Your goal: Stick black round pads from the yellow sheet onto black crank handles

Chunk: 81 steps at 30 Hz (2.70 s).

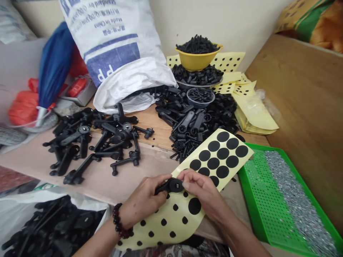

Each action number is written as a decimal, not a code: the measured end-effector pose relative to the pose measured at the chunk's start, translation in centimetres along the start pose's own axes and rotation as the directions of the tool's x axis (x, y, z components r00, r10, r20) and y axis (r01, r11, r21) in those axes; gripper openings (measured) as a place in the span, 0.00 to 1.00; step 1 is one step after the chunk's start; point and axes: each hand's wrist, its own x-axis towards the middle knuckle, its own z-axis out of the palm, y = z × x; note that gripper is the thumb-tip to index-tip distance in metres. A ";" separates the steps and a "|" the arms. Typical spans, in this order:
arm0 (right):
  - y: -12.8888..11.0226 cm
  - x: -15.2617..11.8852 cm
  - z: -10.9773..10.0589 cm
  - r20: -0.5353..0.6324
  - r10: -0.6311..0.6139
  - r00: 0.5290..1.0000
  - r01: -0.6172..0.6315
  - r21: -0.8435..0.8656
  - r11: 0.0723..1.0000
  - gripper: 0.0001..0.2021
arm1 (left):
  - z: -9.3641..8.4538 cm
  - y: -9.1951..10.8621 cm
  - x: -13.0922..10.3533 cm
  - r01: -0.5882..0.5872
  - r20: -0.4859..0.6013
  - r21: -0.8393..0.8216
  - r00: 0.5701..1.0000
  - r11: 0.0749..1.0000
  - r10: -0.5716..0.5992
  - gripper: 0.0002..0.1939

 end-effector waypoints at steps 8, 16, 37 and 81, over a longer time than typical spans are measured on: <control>0.0 0.1 0.2 -0.024 -0.016 1.000 0.014 -0.076 0.997 0.10 | 0.1 0.1 -0.1 0.027 -0.024 0.034 0.999 0.999 -0.027 0.25; -0.1 0.0 0.3 -0.009 -0.037 0.999 0.036 -0.092 0.995 0.09 | 0.0 0.4 -0.3 0.023 -0.008 0.041 1.000 0.999 -0.023 0.23; -0.1 -0.4 -0.2 0.097 0.123 0.988 -0.134 0.125 0.983 0.11 | 1.4 -0.4 -1.3 -0.060 -0.245 -0.179 0.970 0.982 0.014 0.13; 0.4 -5.5 -2.8 0.261 -0.333 0.906 0.342 -0.916 0.212 0.08 | 7.3 0.3 -2.0 -0.310 0.159 0.780 0.938 0.543 0.308 0.10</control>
